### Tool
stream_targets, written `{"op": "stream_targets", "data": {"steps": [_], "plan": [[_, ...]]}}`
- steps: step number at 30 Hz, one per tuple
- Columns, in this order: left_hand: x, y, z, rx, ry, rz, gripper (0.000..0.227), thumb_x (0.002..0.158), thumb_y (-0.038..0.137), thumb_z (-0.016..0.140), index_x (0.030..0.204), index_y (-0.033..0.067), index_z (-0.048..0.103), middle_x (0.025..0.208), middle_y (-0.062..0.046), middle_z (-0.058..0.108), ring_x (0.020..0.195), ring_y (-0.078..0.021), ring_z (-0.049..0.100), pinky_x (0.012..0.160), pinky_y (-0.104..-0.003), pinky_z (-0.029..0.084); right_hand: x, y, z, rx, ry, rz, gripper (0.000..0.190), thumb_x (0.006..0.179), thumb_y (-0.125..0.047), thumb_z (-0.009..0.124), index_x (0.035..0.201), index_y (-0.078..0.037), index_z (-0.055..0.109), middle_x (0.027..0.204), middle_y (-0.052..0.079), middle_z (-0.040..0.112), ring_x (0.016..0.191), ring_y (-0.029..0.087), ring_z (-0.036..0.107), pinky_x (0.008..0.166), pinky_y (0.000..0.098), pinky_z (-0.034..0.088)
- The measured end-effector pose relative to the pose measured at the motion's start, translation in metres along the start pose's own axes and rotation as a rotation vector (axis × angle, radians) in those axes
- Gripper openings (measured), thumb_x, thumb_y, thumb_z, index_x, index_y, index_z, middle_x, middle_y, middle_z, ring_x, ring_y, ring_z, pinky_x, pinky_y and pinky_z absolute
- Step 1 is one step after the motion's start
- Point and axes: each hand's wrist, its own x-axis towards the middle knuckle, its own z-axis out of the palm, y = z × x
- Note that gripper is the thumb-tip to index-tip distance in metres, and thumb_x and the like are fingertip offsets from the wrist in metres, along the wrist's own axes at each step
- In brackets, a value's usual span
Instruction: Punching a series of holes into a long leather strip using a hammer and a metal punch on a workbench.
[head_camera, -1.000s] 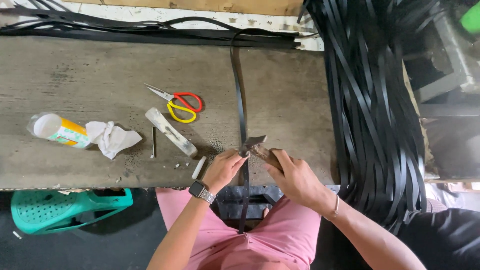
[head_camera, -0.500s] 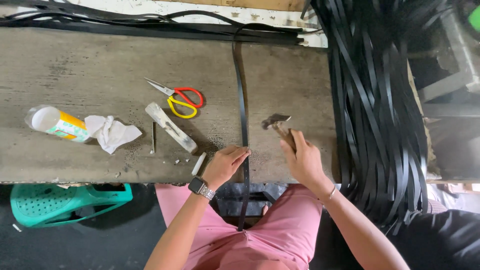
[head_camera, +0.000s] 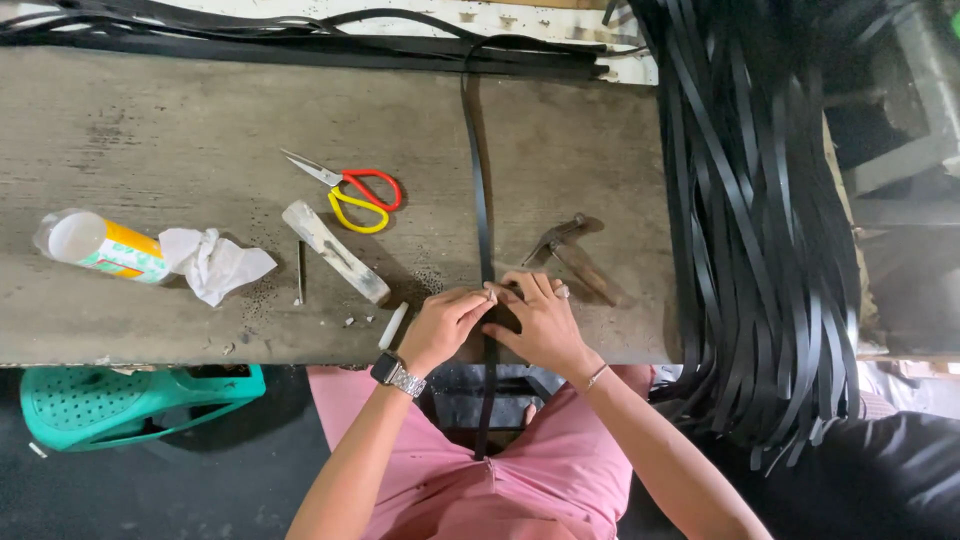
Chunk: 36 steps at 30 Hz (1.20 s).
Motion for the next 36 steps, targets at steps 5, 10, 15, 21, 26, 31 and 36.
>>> {"op": "stream_targets", "data": {"steps": [5, 10, 15, 21, 26, 31, 36], "plan": [[0.001, -0.024, 0.011, -0.411, 0.154, -0.323, 0.015, 0.102, 0.012, 0.062, 0.097, 0.0051, 0.075, 0.082, -0.015, 0.077, 0.075, -0.0244, 0.077, 0.067, -0.033, 0.064, -0.008, -0.001, 0.001, -0.006, -0.101, 0.061, 0.051, 0.081, -0.054, 0.075, 0.119, -0.021, 0.071, 0.125, 0.003, 0.054, 0.114, 0.028, 0.049, 0.087, 0.041, 0.037], [0.001, -0.014, 0.008, -0.492, 0.211, -0.417, 0.018, 0.103, 0.007, 0.059, 0.096, -0.0005, 0.073, 0.084, -0.017, 0.079, 0.072, -0.0214, 0.078, 0.068, -0.031, 0.065, -0.02, -0.008, -0.005, 0.018, -0.138, 0.104, 0.063, 0.082, -0.063, 0.071, 0.133, -0.027, 0.065, 0.134, 0.004, 0.051, 0.12, 0.03, 0.047, 0.09, 0.0429, 0.037], [-0.005, -0.007, 0.013, -0.099, 0.177, -0.193, 0.009, 0.098, 0.014, 0.07, 0.095, 0.0117, 0.078, 0.076, -0.01, 0.077, 0.076, -0.0298, 0.076, 0.062, -0.036, 0.061, -0.024, -0.014, -0.01, 0.031, -0.201, 0.146, 0.07, 0.08, -0.06, 0.075, 0.132, -0.014, 0.064, 0.137, 0.01, 0.053, 0.133, 0.03, 0.045, 0.095, 0.0483, 0.05], [-0.009, -0.016, 0.022, -0.099, 0.179, -0.171, 0.008, 0.097, 0.015, 0.071, 0.094, 0.0168, 0.079, 0.078, -0.006, 0.078, 0.078, -0.0262, 0.076, 0.066, -0.034, 0.06, -0.02, -0.016, -0.016, 0.061, -0.193, 0.134, 0.067, 0.084, -0.058, 0.075, 0.129, -0.01, 0.065, 0.135, 0.013, 0.054, 0.135, 0.033, 0.046, 0.102, 0.0489, 0.049], [-0.007, -0.008, 0.017, -0.127, 0.179, -0.141, 0.008, 0.096, 0.011, 0.071, 0.094, 0.0127, 0.078, 0.073, -0.009, 0.077, 0.073, -0.0266, 0.077, 0.066, -0.036, 0.06, -0.016, -0.021, -0.023, 0.036, -0.173, 0.129, 0.067, 0.082, -0.059, 0.075, 0.128, -0.011, 0.066, 0.132, 0.012, 0.055, 0.131, 0.031, 0.048, 0.092, 0.0466, 0.057], [-0.007, -0.007, 0.016, -0.131, 0.179, -0.121, 0.008, 0.096, 0.011, 0.071, 0.093, 0.0122, 0.079, 0.072, -0.008, 0.076, 0.071, -0.025, 0.077, 0.066, -0.035, 0.06, -0.016, -0.022, -0.024, 0.037, -0.171, 0.13, 0.07, 0.081, -0.06, 0.075, 0.131, -0.013, 0.065, 0.132, 0.011, 0.055, 0.131, 0.031, 0.048, 0.091, 0.0463, 0.057], [-0.008, -0.011, 0.018, -0.107, 0.159, -0.106, 0.008, 0.097, 0.012, 0.071, 0.094, 0.013, 0.079, 0.075, -0.007, 0.078, 0.076, -0.027, 0.076, 0.067, -0.035, 0.06, -0.015, -0.022, -0.025, 0.057, -0.163, 0.129, 0.069, 0.081, -0.06, 0.075, 0.129, -0.011, 0.066, 0.131, 0.01, 0.055, 0.13, 0.03, 0.049, 0.091, 0.0443, 0.057]]}}
